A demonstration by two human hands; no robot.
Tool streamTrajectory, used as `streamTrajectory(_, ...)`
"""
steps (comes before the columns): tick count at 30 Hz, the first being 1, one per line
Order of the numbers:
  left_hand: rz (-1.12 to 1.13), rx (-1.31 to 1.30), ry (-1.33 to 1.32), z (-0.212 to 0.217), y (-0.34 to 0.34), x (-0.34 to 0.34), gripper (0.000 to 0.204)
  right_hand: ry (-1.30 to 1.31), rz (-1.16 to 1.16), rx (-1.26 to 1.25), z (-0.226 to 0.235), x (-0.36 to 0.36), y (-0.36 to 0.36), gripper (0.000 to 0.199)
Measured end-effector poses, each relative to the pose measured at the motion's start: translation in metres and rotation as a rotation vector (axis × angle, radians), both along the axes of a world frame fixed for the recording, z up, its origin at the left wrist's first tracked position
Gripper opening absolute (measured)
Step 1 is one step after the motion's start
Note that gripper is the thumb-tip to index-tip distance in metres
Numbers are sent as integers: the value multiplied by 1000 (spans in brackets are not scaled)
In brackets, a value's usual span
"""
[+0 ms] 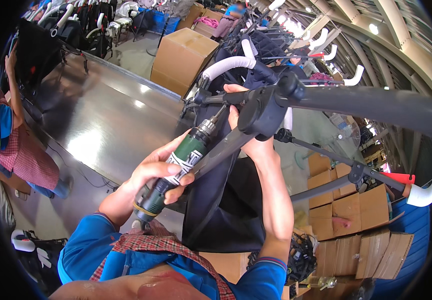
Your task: The person uses a corded electric screwdriver to fasten small black plastic clips onto the fabric of a stroller frame. They repeatedly pick clips from a pile on a nearby table, position them on the stroller, and drive them in with the tool.
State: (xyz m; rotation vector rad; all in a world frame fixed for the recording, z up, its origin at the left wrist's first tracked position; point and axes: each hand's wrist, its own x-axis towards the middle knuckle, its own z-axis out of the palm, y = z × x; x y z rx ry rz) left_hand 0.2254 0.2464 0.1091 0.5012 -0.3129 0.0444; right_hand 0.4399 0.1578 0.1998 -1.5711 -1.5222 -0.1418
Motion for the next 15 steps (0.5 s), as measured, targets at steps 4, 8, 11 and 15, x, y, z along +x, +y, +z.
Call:
streamTrajectory(4, -169, -232, -104, -30, 0, 17, 85, -20, 49, -94, 13, -7, -14, 45)
streamTrajectory(8, 184, -37, -152, -63, -5, -10, 96, -12, 14, 96, 13, -6, -75, 62)
streamTrajectory(11, 360, 13, 132, -127, -22, -38, 94, -331, -465, 645, -21, 48, -199, 35)
streamTrajectory(15, 513, 109, 843, -242, -70, -78, 95, 107, -747, 843, -110, 146, -328, 35)
